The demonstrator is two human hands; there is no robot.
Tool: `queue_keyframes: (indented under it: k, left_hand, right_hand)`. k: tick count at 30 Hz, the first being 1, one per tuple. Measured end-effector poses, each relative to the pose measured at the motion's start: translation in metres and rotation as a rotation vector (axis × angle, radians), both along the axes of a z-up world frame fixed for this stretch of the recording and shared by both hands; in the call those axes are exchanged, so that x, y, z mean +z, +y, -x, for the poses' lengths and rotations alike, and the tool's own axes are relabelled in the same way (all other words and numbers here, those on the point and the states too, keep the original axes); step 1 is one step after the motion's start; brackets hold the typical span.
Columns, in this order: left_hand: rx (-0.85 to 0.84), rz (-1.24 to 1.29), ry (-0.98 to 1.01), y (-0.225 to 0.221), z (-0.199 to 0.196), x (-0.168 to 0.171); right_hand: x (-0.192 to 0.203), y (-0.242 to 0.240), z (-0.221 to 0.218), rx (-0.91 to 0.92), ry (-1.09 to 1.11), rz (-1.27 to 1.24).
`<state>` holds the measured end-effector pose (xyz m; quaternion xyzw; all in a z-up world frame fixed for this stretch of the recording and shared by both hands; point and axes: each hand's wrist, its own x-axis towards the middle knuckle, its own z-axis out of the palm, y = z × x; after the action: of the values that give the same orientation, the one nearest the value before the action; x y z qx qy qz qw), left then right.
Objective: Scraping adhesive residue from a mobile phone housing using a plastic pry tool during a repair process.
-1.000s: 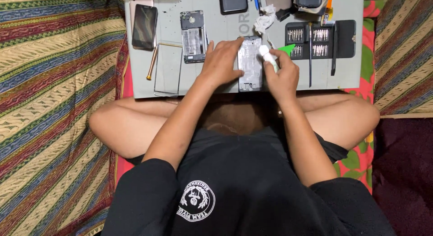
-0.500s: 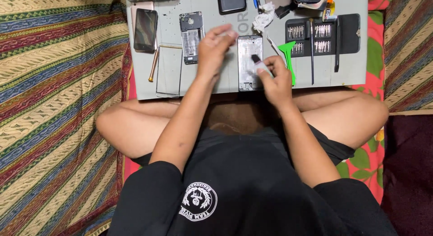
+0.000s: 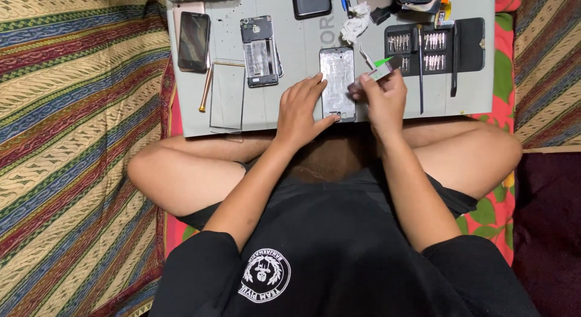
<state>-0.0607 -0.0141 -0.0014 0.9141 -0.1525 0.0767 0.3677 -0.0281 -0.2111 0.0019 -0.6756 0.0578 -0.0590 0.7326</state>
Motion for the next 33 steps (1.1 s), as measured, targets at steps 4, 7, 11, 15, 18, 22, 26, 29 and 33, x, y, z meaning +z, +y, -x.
queue_keyframes:
  k: [4, 7, 11, 15, 18, 22, 26, 29, 33]
  left_hand:
    - [0.014, 0.014, -0.032, 0.001, 0.002, -0.006]
    - [0.033, -0.008, -0.087, 0.001, 0.001, -0.016]
    - [0.042, -0.001, -0.107, 0.001, 0.0, -0.022]
    - [0.054, 0.004, -0.124, 0.0, -0.002, -0.029]
    - [0.041, 0.006, -0.075, 0.002, -0.001, -0.026]
    - [0.056, -0.01, -0.125, 0.001, -0.002, -0.028]
    - [0.037, -0.008, -0.097, 0.002, -0.002, -0.029]
    - [0.038, -0.006, -0.097, 0.001, -0.003, -0.029]
    - [0.041, -0.018, -0.112, 0.001, -0.004, -0.033]
  right_hand:
    - [-0.002, 0.003, 0.004, 0.076, -0.022, 0.192]
    - [0.0, 0.01, 0.004, 0.044, -0.009, 0.35]
    - [-0.014, 0.012, 0.001, 0.032, -0.002, 0.514]
    - [-0.02, 0.012, -0.003, -0.05, -0.205, 0.682]
    - [-0.029, 0.012, 0.0, 0.017, -0.254, 0.691]
    - [-0.025, 0.01, -0.004, -0.031, -0.308, 0.746]
    - [-0.024, 0.01, -0.002, -0.011, -0.288, 0.741]
    - [-0.023, 0.012, -0.001, -0.009, -0.3, 0.737]
    - [-0.023, 0.011, -0.004, -0.052, -0.307, 0.768]
